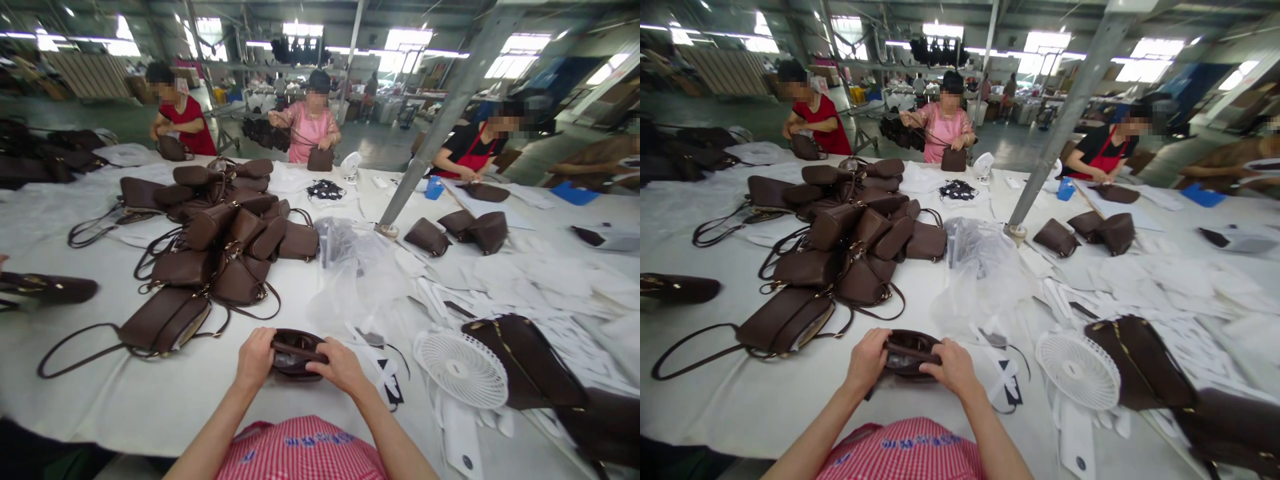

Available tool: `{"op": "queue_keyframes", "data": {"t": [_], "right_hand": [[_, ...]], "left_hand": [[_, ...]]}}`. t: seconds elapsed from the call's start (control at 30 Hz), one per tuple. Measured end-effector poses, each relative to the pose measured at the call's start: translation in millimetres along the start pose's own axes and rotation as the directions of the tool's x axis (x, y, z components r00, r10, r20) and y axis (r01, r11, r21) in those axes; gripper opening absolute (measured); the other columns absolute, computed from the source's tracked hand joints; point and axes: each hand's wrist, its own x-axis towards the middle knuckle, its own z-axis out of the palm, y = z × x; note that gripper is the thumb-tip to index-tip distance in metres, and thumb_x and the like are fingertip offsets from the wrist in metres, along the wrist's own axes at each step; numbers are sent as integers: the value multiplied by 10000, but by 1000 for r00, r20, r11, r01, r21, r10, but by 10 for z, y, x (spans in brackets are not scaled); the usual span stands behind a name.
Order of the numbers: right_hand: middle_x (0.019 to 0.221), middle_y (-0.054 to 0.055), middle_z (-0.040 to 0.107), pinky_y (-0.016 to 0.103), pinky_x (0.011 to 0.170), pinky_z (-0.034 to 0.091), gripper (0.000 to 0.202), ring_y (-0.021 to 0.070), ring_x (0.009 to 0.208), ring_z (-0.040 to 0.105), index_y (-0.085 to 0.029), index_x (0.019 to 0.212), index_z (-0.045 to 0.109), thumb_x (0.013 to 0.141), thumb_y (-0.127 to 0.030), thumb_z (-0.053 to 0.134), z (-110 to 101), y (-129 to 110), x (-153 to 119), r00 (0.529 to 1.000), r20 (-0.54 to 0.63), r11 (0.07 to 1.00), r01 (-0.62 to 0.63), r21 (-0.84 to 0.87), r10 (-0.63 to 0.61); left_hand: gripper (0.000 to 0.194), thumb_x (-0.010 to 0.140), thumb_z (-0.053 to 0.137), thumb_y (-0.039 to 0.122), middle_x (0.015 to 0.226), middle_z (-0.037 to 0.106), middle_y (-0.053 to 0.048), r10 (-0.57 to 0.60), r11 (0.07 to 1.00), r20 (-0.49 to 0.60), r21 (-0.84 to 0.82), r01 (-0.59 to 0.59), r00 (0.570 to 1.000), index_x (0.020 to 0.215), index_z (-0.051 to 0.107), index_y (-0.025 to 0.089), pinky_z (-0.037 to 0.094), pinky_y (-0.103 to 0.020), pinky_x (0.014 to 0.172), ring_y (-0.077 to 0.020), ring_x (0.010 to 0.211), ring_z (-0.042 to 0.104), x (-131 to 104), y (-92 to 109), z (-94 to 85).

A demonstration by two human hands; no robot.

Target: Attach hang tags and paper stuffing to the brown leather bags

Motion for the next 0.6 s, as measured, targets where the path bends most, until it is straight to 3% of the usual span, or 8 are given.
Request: {"op": "queue_keyframes", "data": {"t": [0.13,0.23,0.33,0.4,0.5,0.6], "right_hand": [[896,27,589,273,694,388,354,199,832,574,-216,863,655,757,-554,664,43,8,3,1000,2,999,-25,33,25],[941,28,570,280,750,415,305,199,878,571,-219,936,646,734,-436,718,57,33,-14,999,15,982,42,183,-45],[1106,38,536,285,845,419,312,193,1000,544,-231,1018,616,719,-204,697,65,70,-53,983,-53,911,182,369,-175],[1162,40,513,296,882,414,338,193,1040,527,-228,1009,598,696,-109,648,72,86,-89,972,-112,871,237,431,-208],[1115,40,525,310,888,413,351,196,1021,525,-221,970,565,666,-48,597,82,90,-142,958,-179,848,281,450,-223],[1027,29,543,308,842,419,360,195,962,527,-226,952,522,654,-27,560,103,100,-171,943,-238,835,317,450,-231]], "left_hand": [[320,712,404,1,953,560,-57,-121,991,-54,-68,117,991,915,552,198,472,-317,784,-201,880,563,21,-92,-58],[325,743,431,25,1002,555,-58,-29,993,41,-114,34,999,991,549,200,481,-316,817,-197,928,567,27,-116,-143],[304,820,460,113,1063,558,-91,44,994,-9,-95,-45,999,1107,530,185,473,-362,861,-230,995,548,-6,-19,-237],[278,851,419,116,1024,581,-92,125,986,-26,-105,-127,992,1084,556,184,472,-358,858,-225,965,556,-27,110,-257],[335,816,378,49,985,628,-73,271,945,58,-209,-253,961,1014,606,196,471,-329,860,-201,947,571,-1,311,-183],[406,749,390,19,1037,662,-66,310,926,195,-285,-248,931,1024,636,189,458,-336,894,-198,982,577,107,413,-38]]}}
